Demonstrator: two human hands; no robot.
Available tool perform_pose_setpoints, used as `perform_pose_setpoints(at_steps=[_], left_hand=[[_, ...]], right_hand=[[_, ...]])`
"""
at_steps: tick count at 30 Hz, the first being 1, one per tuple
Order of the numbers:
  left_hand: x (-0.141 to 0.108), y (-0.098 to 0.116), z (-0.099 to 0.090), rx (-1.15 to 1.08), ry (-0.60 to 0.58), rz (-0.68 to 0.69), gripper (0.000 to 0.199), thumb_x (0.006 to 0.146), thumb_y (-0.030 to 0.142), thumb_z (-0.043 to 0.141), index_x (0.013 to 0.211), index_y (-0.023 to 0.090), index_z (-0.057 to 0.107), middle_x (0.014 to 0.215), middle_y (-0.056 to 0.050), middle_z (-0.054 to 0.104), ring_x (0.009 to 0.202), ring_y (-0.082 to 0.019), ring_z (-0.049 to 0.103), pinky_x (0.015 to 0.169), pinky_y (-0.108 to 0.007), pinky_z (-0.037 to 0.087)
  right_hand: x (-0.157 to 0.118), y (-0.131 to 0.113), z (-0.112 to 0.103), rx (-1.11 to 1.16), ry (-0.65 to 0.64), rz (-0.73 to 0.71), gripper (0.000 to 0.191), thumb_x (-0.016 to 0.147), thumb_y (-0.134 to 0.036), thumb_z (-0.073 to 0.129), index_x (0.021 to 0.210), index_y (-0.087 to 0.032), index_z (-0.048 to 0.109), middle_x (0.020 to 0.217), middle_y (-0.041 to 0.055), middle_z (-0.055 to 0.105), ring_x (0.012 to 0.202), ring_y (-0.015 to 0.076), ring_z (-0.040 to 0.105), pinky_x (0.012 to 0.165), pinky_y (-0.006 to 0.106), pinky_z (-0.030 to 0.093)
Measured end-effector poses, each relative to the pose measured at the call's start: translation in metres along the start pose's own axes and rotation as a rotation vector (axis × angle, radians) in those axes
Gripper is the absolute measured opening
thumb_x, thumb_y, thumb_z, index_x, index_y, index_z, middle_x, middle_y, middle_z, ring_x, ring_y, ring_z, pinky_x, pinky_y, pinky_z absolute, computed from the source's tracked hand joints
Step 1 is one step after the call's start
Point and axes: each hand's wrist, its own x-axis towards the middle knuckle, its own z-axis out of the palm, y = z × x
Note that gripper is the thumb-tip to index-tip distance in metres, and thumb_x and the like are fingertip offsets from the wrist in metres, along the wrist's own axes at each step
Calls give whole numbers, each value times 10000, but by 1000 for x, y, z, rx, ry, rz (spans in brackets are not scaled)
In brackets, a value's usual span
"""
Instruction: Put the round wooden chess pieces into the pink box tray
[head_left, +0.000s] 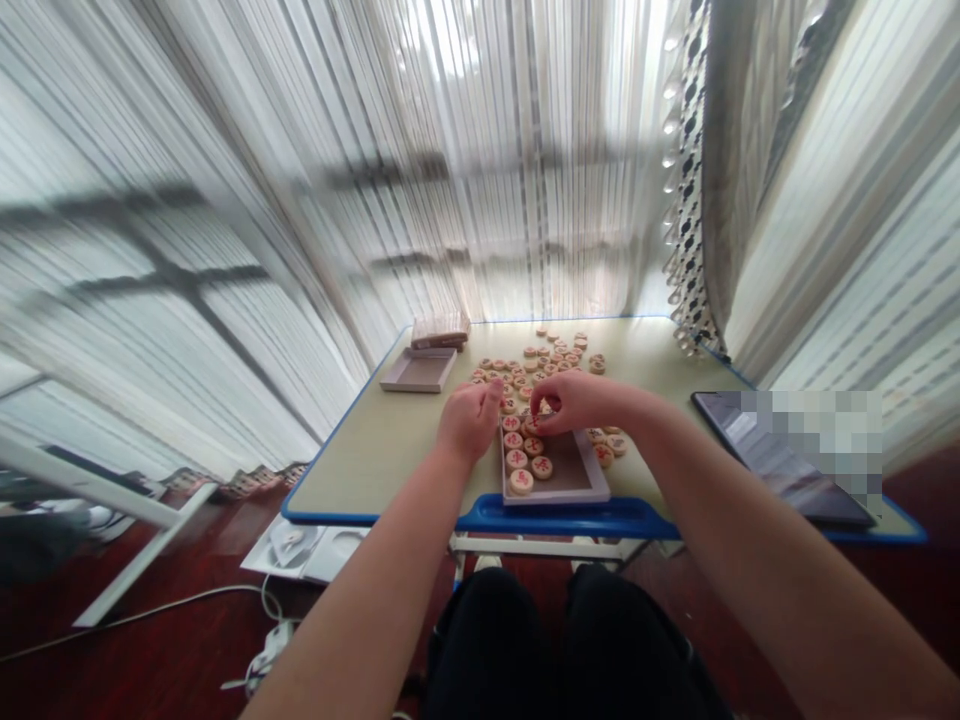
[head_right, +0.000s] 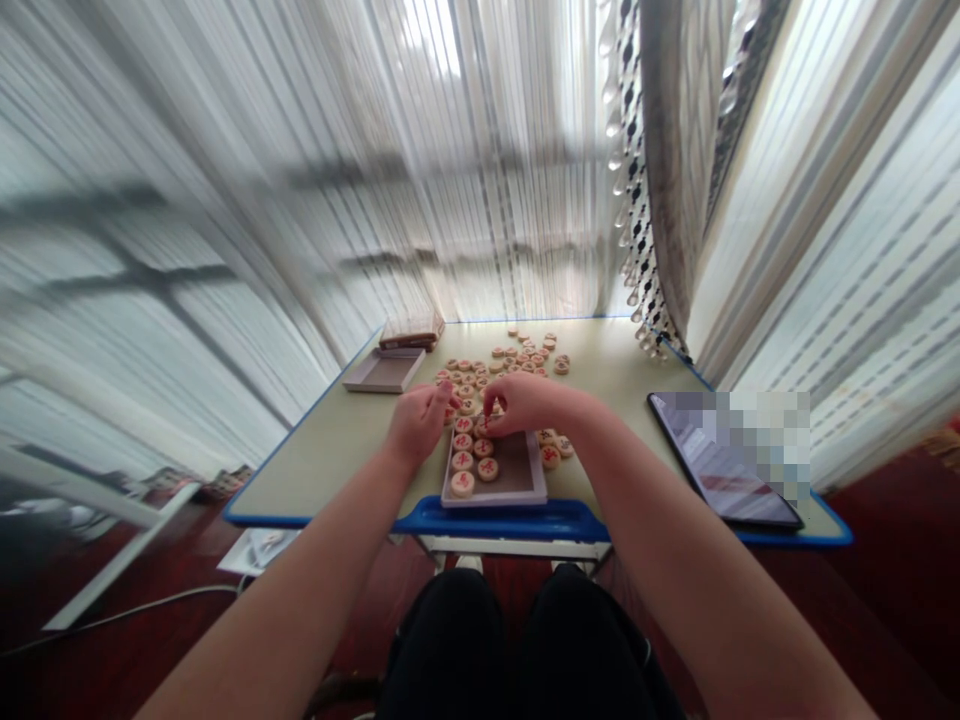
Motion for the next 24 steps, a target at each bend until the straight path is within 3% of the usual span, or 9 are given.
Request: perform_pose_setpoints(at_steps=[14,19,22,24], left_hand=[[-1,0,-1,-31,-11,31,521,915,416,295,558,190,600,625,-37,652,719,-153,591,751,-272,429],[-1,-2,0,-24,29,-26,525,918,411,277,588,190,621,626,-40,656,743,-166,600,756,-281,433],[0,-4,1,-34,69,-85,536,923,398,255,615,188,640,653,-40,669,766,-170,615,774,-284,439],[1,-5,2,-30,76,-103,540,922,398,254,613,186,643,656,-39,672,768,-171,620,775,-285,443]], right_hand=[[4,2,4,86,-42,12,328,635,-414,682,880,-198,667,635,-33,516,564,94,438,535,217,309],[3,3,1,101,-41,10,370,621,-439,692,899,-197,666,631,-37,519,557,93,436,527,217,305],[6,9,3,113,-10,18,359,659,-446,660,913,-193,667,643,-26,543,563,102,459,525,218,320],[11,15,7,110,88,28,296,728,-400,599,919,-186,675,683,-4,579,600,116,492,561,226,357]])
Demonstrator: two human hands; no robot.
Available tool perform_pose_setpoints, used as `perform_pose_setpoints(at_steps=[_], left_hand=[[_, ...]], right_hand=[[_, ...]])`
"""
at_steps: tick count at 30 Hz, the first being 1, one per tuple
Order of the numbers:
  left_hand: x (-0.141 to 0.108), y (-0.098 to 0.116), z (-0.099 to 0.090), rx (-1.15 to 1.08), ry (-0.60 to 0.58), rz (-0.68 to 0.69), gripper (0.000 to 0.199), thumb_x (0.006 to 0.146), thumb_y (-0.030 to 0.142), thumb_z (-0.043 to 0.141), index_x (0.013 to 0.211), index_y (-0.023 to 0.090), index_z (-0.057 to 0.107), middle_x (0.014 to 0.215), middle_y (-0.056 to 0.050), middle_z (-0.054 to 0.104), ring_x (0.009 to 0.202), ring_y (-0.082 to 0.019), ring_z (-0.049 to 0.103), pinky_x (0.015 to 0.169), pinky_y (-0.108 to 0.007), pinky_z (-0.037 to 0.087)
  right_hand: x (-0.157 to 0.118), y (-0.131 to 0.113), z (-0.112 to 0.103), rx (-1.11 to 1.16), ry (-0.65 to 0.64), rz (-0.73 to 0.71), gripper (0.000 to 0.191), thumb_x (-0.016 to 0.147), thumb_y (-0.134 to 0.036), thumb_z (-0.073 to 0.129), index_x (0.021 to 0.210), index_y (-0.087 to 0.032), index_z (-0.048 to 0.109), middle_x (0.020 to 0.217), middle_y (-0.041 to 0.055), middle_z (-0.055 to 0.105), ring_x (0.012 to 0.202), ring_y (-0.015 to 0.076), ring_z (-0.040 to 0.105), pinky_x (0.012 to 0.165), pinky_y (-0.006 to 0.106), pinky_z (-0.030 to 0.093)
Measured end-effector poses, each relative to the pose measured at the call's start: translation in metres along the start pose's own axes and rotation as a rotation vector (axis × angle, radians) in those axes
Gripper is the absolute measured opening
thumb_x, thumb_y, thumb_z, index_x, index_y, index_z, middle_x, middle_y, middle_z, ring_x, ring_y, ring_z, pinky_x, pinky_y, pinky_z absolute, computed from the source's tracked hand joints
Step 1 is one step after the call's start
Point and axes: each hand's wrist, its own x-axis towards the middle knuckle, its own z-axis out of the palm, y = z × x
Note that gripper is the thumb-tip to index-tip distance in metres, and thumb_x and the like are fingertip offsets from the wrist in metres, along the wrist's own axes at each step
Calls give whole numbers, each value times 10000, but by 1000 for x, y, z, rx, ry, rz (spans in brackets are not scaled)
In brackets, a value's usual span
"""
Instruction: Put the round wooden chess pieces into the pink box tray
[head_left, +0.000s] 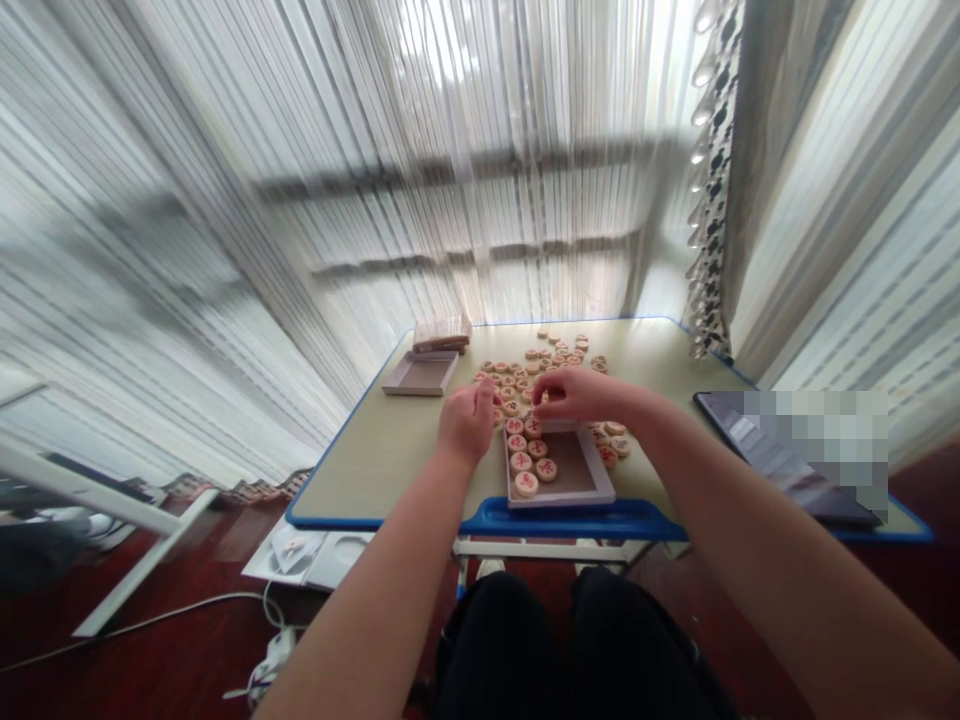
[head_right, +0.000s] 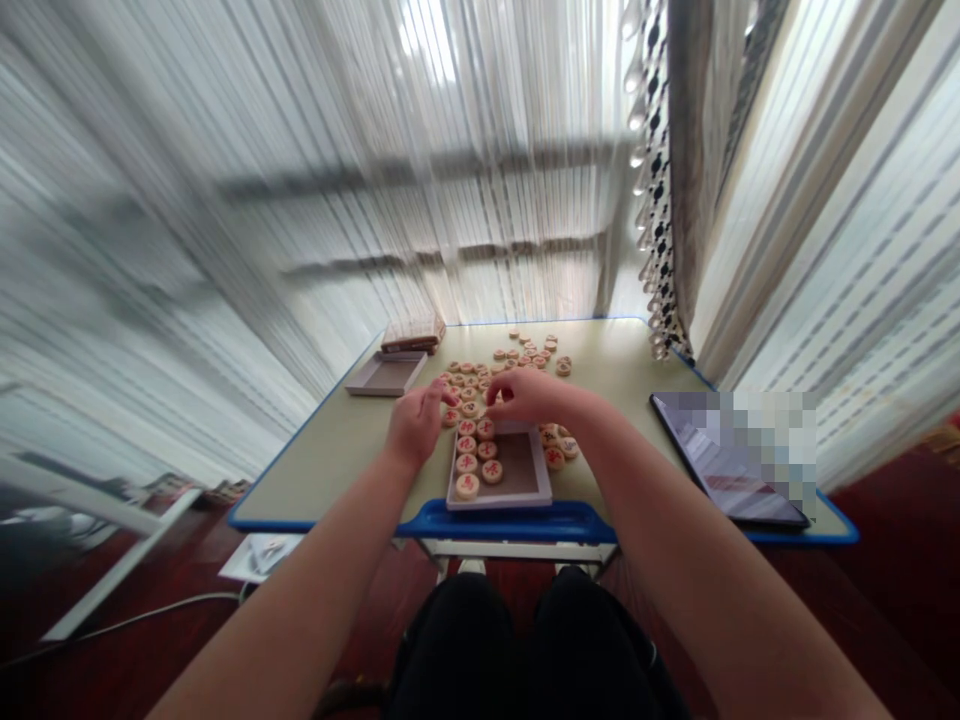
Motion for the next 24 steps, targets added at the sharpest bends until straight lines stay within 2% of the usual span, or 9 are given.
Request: perform_pose_setpoints(at_steps=[3,5,7,10,13,17,24], left_hand=[[1,0,1,10,-16,-25,543,917,409,259,608,180,641,625,-37,660,715,-167,619,735,-280,448],[1,-1,1,-6,-24,-62,543,913,416,257,619,173,643,619,-37,658,663,-157,614,693,-272,449],[1,-1,1,-33,-37,-98,527,905,413,265,633,168,644,630,-37,663,628,-149,606,650,-264,448],[1,-1,1,-46,-92,-119,396,855,343,357,655,170,651,632,-27,660,620,-150,598,614,-258,448],[1,-2,3,-93,-175,-138,187,719,186,477,735,174,664,670,-13,669,643,-148,608,614,-246,468],[1,-4,7,-190,-257,-142,278,622,86,508,841,171,656,799,-23,692,687,-142,631,637,-234,501],[5,-4,5,-92,-234,-124,240,675,113,531,855,169,679,835,-45,700,728,-157,637,709,-265,512]], right_hand=[[10,12,9,-48,242,-45,256,800,-303,528,953,-182,694,881,55,638,788,154,548,748,267,408],[16,18,15,-93,260,-68,235,801,-294,541,923,-196,717,950,69,641,915,183,546,869,300,385],[20,22,18,-133,242,-68,233,805,-300,537,896,-203,729,952,71,644,964,197,538,920,316,363],[21,25,18,-190,239,-56,252,800,-341,537,879,-200,730,956,75,649,968,215,536,934,335,355],[19,25,16,-219,256,-48,261,791,-363,542,871,-195,725,966,81,651,973,228,533,927,346,358],[18,24,16,-189,274,-48,253,791,-346,543,878,-189,721,966,78,652,960,218,543,916,323,367],[16,21,14,-120,396,-103,221,783,-261,531,880,-180,711,951,75,652,920,207,550,883,316,380]])
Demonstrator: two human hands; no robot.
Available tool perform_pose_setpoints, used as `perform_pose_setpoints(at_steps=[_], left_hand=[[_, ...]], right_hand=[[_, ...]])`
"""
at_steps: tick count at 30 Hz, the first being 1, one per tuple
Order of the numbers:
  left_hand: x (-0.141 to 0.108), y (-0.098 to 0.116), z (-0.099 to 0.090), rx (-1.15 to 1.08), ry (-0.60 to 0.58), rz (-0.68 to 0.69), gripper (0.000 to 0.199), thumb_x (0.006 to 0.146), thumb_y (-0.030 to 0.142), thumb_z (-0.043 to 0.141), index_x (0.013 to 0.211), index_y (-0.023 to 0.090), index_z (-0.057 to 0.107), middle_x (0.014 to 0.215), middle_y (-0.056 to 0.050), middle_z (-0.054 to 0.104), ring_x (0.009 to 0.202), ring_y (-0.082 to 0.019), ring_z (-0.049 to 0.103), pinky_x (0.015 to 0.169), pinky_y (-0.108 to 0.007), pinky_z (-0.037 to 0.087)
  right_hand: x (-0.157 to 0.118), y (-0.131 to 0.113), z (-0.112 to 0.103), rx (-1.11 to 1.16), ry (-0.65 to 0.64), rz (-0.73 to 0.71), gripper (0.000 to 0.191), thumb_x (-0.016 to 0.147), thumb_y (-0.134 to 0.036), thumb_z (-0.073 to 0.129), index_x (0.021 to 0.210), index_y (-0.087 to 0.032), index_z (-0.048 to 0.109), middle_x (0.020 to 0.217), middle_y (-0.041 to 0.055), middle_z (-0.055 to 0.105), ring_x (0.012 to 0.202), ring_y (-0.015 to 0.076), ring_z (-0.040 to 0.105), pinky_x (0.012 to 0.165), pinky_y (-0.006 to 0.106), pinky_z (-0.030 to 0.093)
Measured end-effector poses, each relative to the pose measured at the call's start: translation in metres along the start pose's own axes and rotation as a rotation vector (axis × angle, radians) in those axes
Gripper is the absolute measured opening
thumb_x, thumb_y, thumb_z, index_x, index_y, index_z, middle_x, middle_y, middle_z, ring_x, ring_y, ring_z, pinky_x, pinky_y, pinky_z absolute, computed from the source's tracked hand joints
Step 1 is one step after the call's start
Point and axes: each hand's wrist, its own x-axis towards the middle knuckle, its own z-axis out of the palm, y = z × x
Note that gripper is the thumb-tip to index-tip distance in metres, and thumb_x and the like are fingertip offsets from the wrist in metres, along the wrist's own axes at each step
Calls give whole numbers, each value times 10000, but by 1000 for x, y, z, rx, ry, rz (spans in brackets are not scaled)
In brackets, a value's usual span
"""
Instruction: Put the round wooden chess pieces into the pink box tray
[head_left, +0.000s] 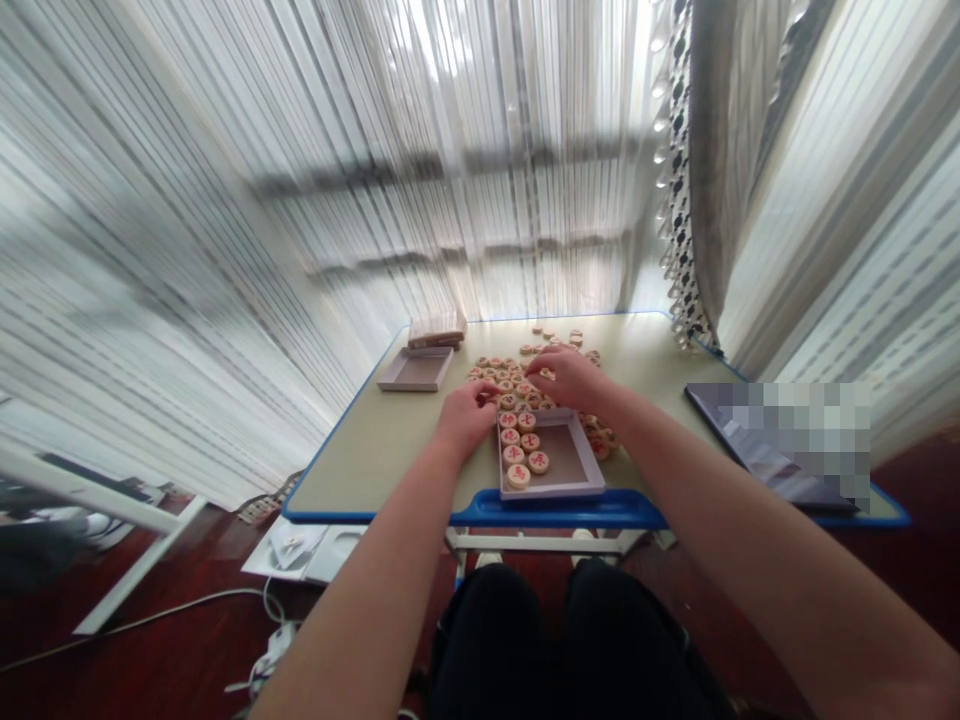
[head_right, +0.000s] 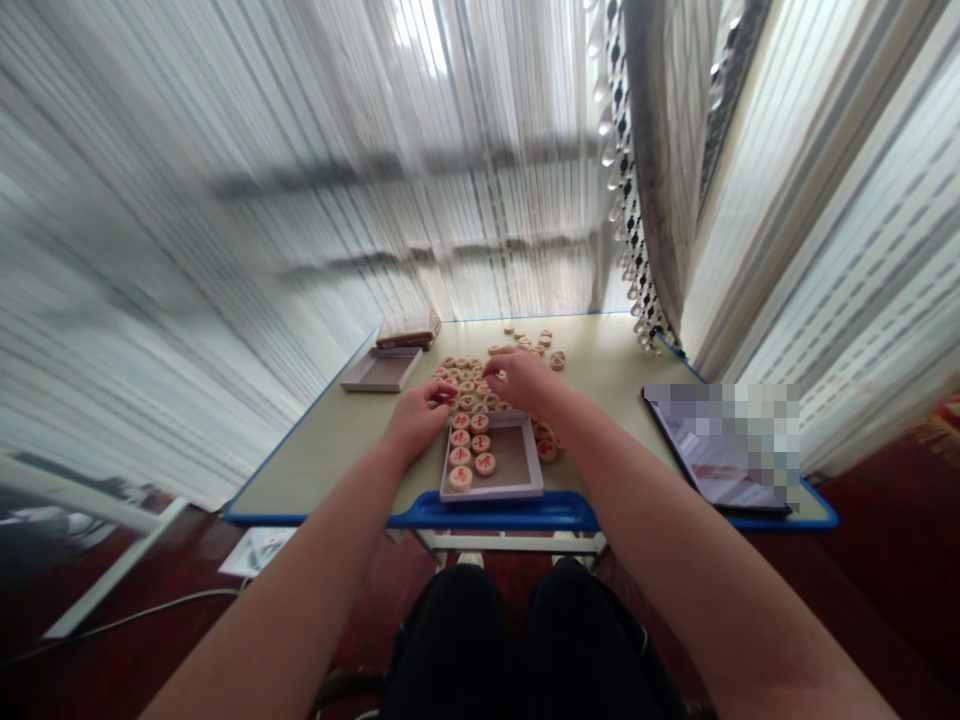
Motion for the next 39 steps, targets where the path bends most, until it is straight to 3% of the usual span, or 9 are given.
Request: perform_pose_setpoints(at_steps=[4,10,14,16,20,26,39], left_hand=[[1,-4,-1,56,31,47,238,713,106,515,859,185,686,892,-43,701,822,-167,639,807,-295,501],[0,-5,-3,139,100,36,190,694,118,541,807,184,679,908,-55,691,890,-188,622,849,-307,482],[-1,-4,-4,224,200,-27,122,684,242,600,750,170,673,890,-81,675,855,-206,611,815,-317,481],[-1,-5,-4,250,228,-62,127,687,223,581,748,165,676,866,-84,670,824,-197,611,793,-306,480],[0,-6,-3,293,162,-55,138,702,241,571,738,161,678,813,-79,668,774,-187,608,761,-300,476],[3,-3,-1,357,123,-30,158,715,281,562,707,167,670,768,-78,665,728,-188,591,747,-309,464],[2,-3,-1,366,125,-14,151,719,267,555,696,169,668,766,-74,667,749,-184,587,762,-301,457]], right_hand=[[-1,-2,2,34,13,-10,220,775,-231,533,915,-183,696,910,61,658,874,190,550,857,307,388],[-5,-11,-7,44,-97,-17,193,763,-246,544,859,-167,692,823,47,634,784,155,534,751,262,393],[-14,-35,-34,70,-389,72,229,703,-364,605,835,-196,686,657,-13,576,582,103,477,550,216,332],[-19,-47,-46,81,-540,19,232,668,-396,637,779,-199,688,648,-11,588,567,102,476,525,220,319],[-28,-62,-52,-64,-641,13,266,620,-453,668,680,-195,690,565,7,585,507,116,464,487,248,300],[-30,-69,-44,-174,-674,46,238,617,-426,654,690,-207,713,576,31,618,484,125,467,466,254,284],[-27,-68,-44,-116,-711,0,191,647,-321,624,784,-244,733,637,10,644,524,122,492,498,246,316]])
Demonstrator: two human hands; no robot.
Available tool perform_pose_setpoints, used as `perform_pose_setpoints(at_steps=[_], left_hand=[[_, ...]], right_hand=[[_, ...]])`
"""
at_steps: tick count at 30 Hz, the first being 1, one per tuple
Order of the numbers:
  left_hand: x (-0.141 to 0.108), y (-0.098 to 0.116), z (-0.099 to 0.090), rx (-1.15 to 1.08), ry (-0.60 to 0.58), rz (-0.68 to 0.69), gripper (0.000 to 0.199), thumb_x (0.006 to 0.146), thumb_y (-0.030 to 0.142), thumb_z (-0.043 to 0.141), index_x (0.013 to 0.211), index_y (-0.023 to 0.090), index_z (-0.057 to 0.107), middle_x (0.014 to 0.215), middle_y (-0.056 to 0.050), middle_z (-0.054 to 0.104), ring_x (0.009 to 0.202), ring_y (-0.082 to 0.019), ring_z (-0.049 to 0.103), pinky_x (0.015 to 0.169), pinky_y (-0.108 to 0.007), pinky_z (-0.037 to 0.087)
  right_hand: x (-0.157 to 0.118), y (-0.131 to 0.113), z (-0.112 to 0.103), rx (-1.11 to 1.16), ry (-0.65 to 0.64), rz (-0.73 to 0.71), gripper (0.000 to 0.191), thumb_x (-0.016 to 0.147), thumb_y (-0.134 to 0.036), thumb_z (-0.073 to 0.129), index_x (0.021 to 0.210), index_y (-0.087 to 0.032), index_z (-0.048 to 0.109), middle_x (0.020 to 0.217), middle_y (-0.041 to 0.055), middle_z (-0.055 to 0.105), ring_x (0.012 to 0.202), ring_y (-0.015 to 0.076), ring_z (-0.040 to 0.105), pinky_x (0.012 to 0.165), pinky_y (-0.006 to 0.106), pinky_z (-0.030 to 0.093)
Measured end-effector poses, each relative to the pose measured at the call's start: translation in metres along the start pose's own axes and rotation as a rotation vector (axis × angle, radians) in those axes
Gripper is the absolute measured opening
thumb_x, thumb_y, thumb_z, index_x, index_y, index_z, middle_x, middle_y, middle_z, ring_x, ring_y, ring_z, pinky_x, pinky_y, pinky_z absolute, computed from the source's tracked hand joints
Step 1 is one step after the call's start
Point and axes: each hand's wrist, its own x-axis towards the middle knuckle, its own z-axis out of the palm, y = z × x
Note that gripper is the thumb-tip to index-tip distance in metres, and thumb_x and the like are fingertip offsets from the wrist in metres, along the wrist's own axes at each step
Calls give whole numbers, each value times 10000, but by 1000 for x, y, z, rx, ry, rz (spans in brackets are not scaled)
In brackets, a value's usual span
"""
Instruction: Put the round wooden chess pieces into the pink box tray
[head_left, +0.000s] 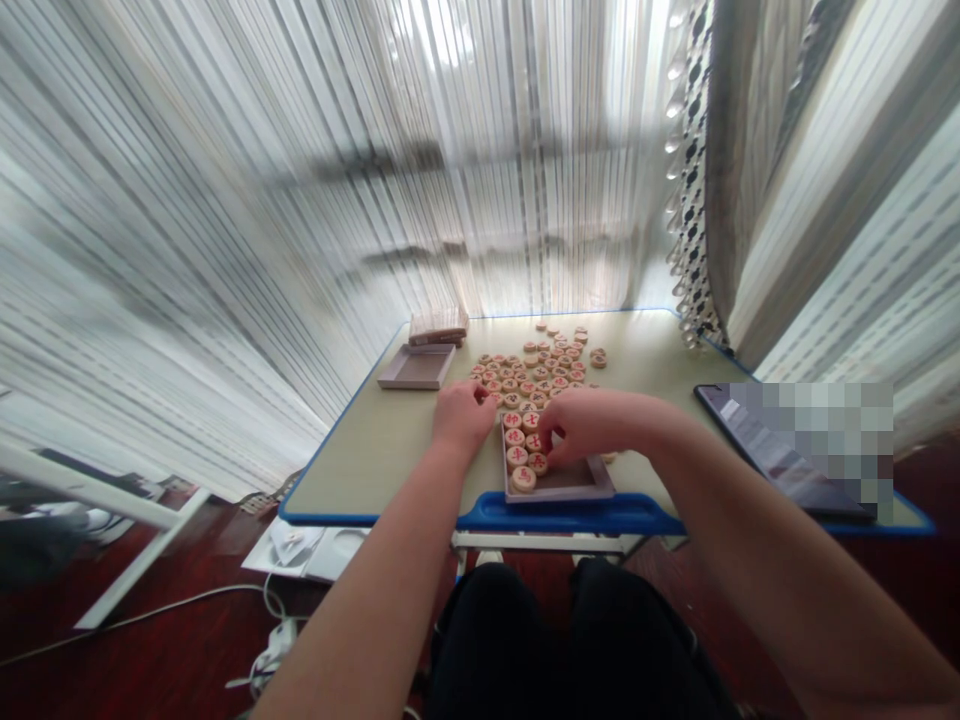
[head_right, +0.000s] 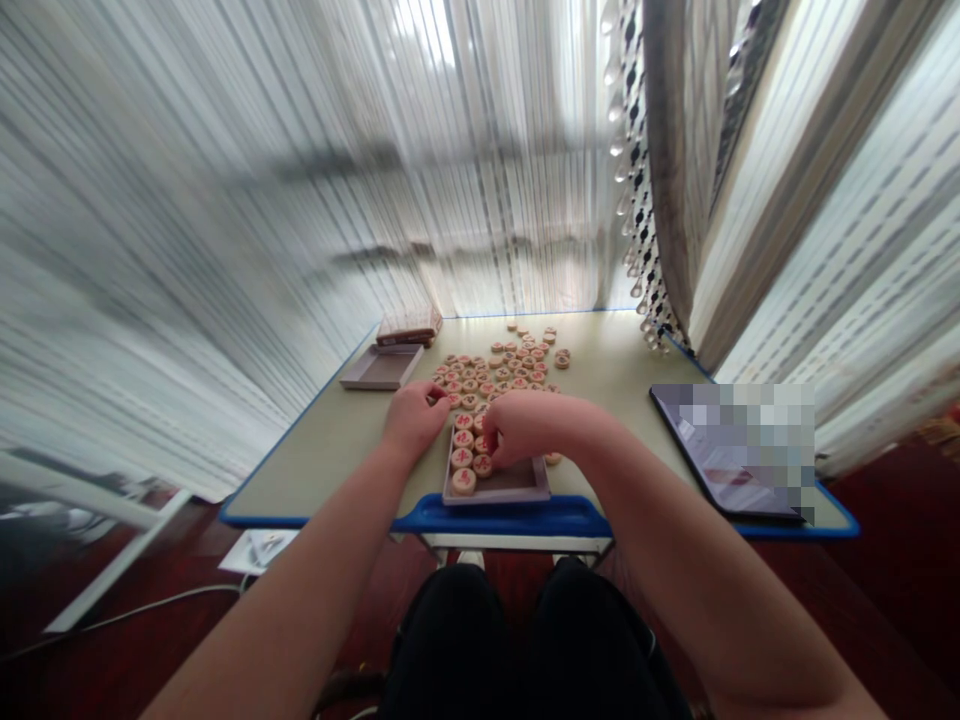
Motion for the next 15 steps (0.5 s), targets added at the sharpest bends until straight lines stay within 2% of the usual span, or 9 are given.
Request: perform_pose_setpoints(at_steps=[4,9,15], left_hand=[[-1,1,0,-9,-21,-9,174,715,281,562,739,156,679,801,-82,669,771,-193,590,786,-313,458],[-1,1,3,-15,-10,-17,247,698,328,593,839,160,706,879,-92,651,894,-219,578,882,-330,433],[-1,0,3,-43,-25,-8,236,691,327,609,818,166,725,885,-99,642,901,-239,579,900,-349,430]], right_hand=[[1,2,1,-9,-21,20,229,640,-347,618,805,-234,730,642,12,646,530,122,493,489,236,304],[0,11,1,17,-32,4,246,638,-354,606,799,-208,721,625,9,633,529,121,492,486,231,305],[3,19,0,64,4,-15,192,646,-286,594,774,-200,708,640,3,636,545,119,503,500,231,322]])
